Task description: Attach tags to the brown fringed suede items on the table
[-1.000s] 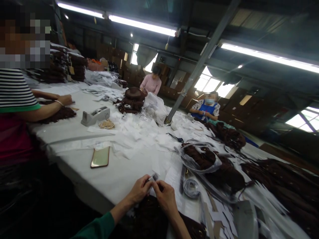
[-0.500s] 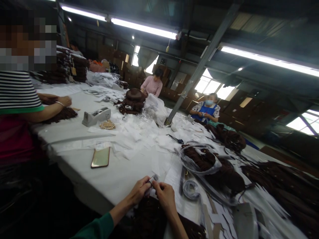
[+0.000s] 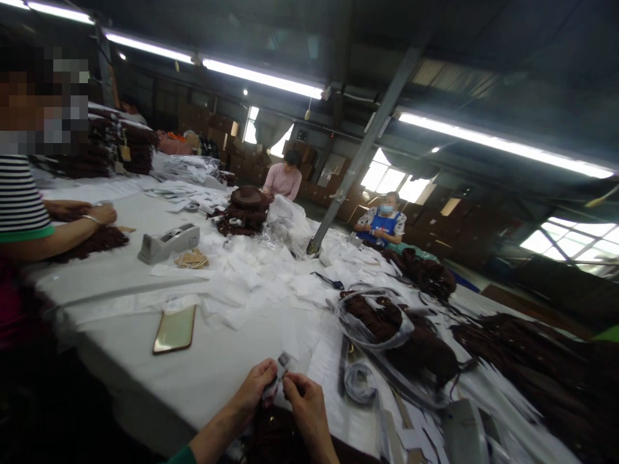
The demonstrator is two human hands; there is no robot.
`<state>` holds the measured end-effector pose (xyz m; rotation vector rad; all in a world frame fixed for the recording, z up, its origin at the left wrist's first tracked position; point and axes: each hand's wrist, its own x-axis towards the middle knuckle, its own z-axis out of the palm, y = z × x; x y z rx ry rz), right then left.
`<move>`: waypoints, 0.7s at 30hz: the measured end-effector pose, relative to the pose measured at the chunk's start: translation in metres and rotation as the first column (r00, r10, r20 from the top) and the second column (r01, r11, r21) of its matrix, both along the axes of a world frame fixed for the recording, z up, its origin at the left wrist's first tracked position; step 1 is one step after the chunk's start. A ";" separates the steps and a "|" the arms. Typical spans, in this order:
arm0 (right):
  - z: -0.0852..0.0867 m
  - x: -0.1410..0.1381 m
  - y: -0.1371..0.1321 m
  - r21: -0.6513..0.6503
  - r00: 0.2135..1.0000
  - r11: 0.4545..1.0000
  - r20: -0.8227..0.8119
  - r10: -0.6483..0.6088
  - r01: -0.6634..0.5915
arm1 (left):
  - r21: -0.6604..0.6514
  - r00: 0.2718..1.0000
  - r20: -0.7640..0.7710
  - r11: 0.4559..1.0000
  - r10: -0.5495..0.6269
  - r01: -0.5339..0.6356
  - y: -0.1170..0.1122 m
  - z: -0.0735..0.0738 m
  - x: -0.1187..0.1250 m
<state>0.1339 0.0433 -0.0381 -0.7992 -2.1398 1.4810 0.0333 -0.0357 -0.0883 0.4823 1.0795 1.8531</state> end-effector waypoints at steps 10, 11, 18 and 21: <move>-0.026 -0.001 0.003 0.224 0.989 0.973 -0.142 -0.031 0.062 | 0.005 0.992 0.122 1.000 -0.027 0.027 0.006 -0.020 -0.001; -0.028 -0.001 0.002 0.257 0.989 0.964 -0.147 -0.029 0.067 | 0.004 0.990 0.141 1.000 -0.016 0.015 0.005 -0.018 -0.001; -0.057 -0.003 0.005 0.598 0.993 0.800 -0.116 0.018 0.056 | 0.029 0.982 0.187 0.999 -0.021 0.016 0.005 -0.019 -0.003; -0.059 -0.002 0.004 0.656 0.994 0.752 -0.107 0.008 0.064 | 0.028 0.988 0.155 1.000 -0.015 0.011 0.005 -0.020 -0.004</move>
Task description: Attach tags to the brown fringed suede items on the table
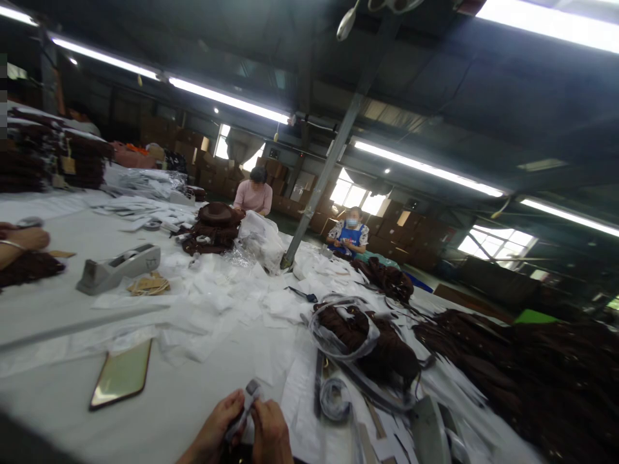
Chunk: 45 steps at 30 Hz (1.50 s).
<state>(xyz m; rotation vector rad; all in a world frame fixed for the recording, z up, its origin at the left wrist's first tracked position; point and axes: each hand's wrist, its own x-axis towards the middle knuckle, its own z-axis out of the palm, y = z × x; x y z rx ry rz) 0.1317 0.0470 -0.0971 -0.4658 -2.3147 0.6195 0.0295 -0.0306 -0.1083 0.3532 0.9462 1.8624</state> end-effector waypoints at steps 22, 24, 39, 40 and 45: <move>0.062 -0.009 -0.020 -0.525 0.993 0.843 0.049 -0.110 0.119 | 0.018 0.998 -0.047 0.999 -0.046 0.046 -0.012 0.021 -0.004; 0.062 -0.011 -0.022 -0.503 0.990 0.853 0.056 -0.132 0.142 | 0.013 0.999 -0.031 1.000 -0.010 0.010 -0.012 0.021 -0.003; 0.061 -0.029 -0.045 -0.736 0.988 0.675 -0.056 -0.146 0.058 | -0.018 0.939 -0.164 0.951 0.302 -0.309 -0.011 0.012 -0.002; 0.059 -0.031 -0.046 -0.746 0.986 0.663 -0.065 -0.153 0.054 | -0.015 0.933 -0.188 0.949 0.308 -0.316 -0.012 0.013 -0.003; 0.052 -0.030 -0.047 -0.703 0.979 0.704 -0.064 -0.196 0.095 | 0.016 0.900 -0.325 0.953 0.292 -0.303 -0.015 0.022 -0.001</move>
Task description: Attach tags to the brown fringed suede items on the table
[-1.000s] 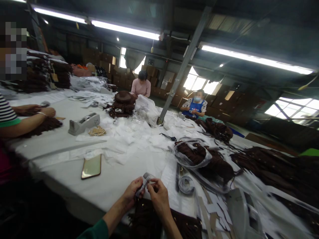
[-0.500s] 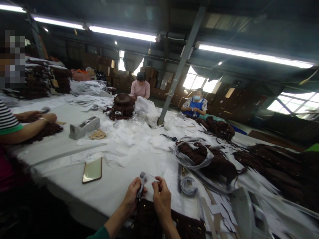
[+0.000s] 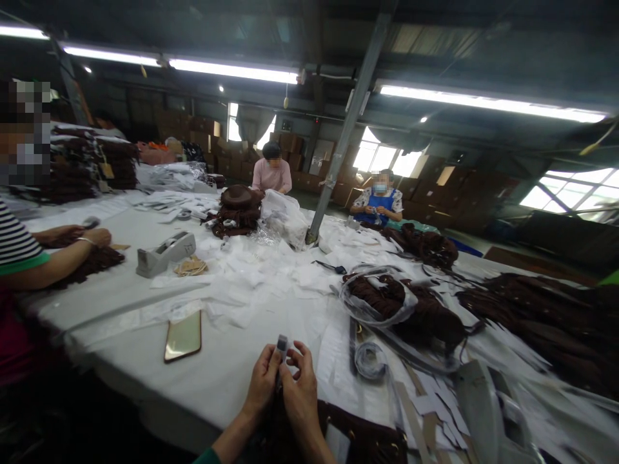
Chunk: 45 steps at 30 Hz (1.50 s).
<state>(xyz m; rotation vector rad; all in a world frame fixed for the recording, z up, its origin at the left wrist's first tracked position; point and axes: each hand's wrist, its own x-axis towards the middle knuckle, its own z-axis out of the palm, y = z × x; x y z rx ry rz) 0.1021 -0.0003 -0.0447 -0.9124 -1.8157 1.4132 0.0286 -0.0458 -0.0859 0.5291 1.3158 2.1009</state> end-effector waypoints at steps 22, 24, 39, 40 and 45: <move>-0.010 0.005 0.018 -0.186 0.981 0.982 -0.183 -0.059 0.024 | 0.089 0.969 0.209 0.989 -0.132 0.116 0.000 0.000 0.001; -0.011 0.005 0.017 -0.167 0.986 0.986 -0.163 -0.032 0.004 | 0.076 0.973 0.167 0.986 -0.160 0.149 0.003 0.000 -0.004; 0.003 0.004 0.023 -0.390 0.943 0.869 -0.249 0.219 -0.305 | -0.044 0.997 -0.032 0.997 0.065 -0.067 0.004 0.001 -0.006; 0.003 0.004 0.021 -0.366 0.949 0.885 -0.236 0.210 -0.287 | -0.052 0.996 -0.049 0.995 0.078 -0.081 0.004 0.001 -0.006; -0.008 0.001 0.012 -0.178 0.988 0.977 -0.125 0.094 -0.116 | -0.069 0.991 -0.104 0.993 0.090 -0.097 0.004 0.001 -0.005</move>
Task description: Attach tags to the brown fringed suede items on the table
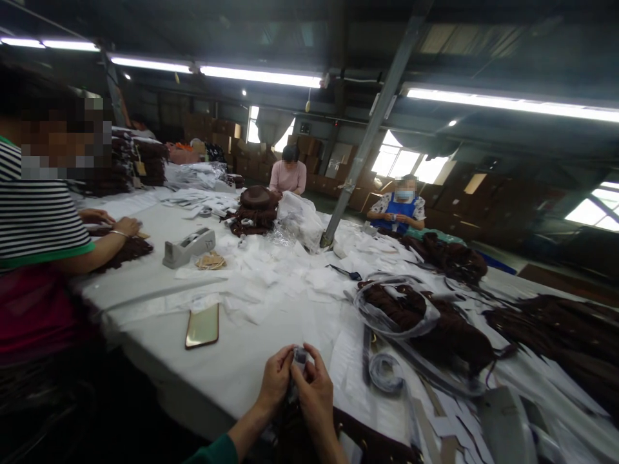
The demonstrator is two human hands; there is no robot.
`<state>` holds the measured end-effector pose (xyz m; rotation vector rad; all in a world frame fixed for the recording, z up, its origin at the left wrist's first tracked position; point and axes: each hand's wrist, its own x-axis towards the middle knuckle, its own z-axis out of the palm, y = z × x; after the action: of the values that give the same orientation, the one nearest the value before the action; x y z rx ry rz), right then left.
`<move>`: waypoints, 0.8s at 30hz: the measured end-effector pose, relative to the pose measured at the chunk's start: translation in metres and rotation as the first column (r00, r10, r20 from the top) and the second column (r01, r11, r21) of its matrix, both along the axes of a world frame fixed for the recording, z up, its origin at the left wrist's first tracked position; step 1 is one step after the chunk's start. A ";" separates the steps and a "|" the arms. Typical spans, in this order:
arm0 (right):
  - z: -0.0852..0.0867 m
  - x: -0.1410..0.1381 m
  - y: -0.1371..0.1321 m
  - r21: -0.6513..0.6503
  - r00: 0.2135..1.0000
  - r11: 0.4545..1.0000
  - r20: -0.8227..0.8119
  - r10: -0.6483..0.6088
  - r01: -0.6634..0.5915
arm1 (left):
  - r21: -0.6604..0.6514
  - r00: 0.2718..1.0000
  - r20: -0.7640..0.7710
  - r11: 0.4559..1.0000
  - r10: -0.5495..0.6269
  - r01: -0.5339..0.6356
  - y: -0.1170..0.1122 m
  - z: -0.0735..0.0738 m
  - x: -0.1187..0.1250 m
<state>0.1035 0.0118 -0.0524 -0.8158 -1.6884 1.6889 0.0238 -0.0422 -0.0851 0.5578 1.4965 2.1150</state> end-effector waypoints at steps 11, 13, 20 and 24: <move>0.016 0.007 0.009 -0.372 0.958 0.885 -0.169 0.231 -0.279 | 0.071 0.989 0.060 0.989 -0.137 0.132 -0.001 -0.002 -0.004; 0.014 0.007 0.008 -0.346 0.958 0.896 -0.163 0.234 -0.278 | 0.087 0.983 0.082 0.984 -0.165 0.158 -0.001 -0.002 -0.004; -0.007 0.000 0.012 -0.294 0.976 0.937 -0.168 0.142 -0.187 | 0.081 0.984 0.113 0.989 -0.136 0.127 0.003 -0.004 -0.002; -0.007 0.001 0.015 -0.269 0.967 0.942 -0.204 0.150 -0.202 | 0.079 0.988 0.089 0.990 -0.127 0.120 0.000 0.001 0.001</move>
<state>0.1041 0.0263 -0.0592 -0.6286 -1.4473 2.1010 0.0247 -0.0427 -0.0839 0.5545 1.3033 2.0772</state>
